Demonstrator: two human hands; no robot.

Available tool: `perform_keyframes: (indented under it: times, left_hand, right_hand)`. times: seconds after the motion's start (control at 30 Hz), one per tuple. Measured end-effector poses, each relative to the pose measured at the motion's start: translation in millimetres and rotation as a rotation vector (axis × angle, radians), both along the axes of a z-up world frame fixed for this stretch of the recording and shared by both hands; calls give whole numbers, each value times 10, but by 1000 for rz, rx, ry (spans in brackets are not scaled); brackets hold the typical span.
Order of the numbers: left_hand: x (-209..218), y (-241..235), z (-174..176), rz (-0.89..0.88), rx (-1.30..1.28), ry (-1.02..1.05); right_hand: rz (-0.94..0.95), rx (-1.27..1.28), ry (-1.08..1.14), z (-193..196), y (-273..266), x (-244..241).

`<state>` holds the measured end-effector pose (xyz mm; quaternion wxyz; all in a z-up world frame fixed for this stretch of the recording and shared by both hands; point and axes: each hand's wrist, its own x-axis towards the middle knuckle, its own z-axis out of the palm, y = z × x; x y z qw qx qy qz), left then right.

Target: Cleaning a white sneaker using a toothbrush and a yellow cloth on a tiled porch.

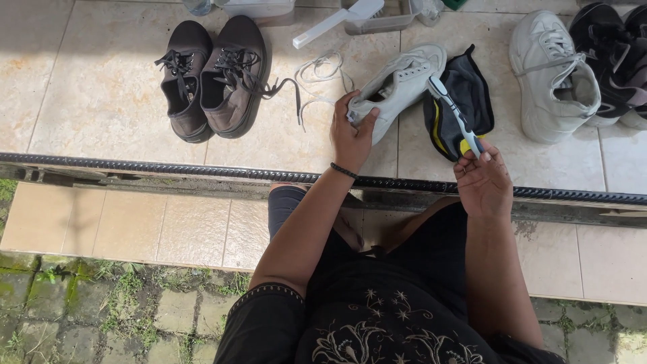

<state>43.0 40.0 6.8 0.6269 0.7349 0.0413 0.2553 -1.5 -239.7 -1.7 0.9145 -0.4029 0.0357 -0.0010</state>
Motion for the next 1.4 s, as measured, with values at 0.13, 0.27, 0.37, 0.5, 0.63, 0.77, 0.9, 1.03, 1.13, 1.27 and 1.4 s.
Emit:
perform_keyframes:
  times: [0.13,0.27,0.37,0.5,0.63,0.77,0.9,1.03,1.13,1.27,1.4]
  left_hand:
    - [48,195,74,36,-50,-131]
    - [-49,548,532,-57,-99,-262]
    - [-48,764,678,-160,-214,-271]
    - [-48,953,761,-401,-134,-30]
    - [0,903,703,-660,62,7]
    - [211,668,802,-747,25,22]
    - [541,403,680,-747,127,-113]
    - [730,210,406,-600,54,14]
    - [739,10,-52,-252,131,7]
    - [541,-96,-177,-151,-25,92]
    - [552,-16,-258,-245,-52,63]
  right_hand:
    - [-38,30,-38,55,-224,-51]
    - [-14,112,21,407,-252,-165]
    - [22,164,-19,440,-316,-177]
    - [51,219,-11,434,-270,-79]
    - [-39,253,182,419,-59,187]
    - [-55,226,277,262,-6,457]
    - [-170,101,219,122,-139,592]
    - [-245,138,241,58,-186,629]
    - [-226,156,248,49,-215,564]
    - [-220,179,274,150,-240,485]
    - [-187,143,155,372,-157,446]
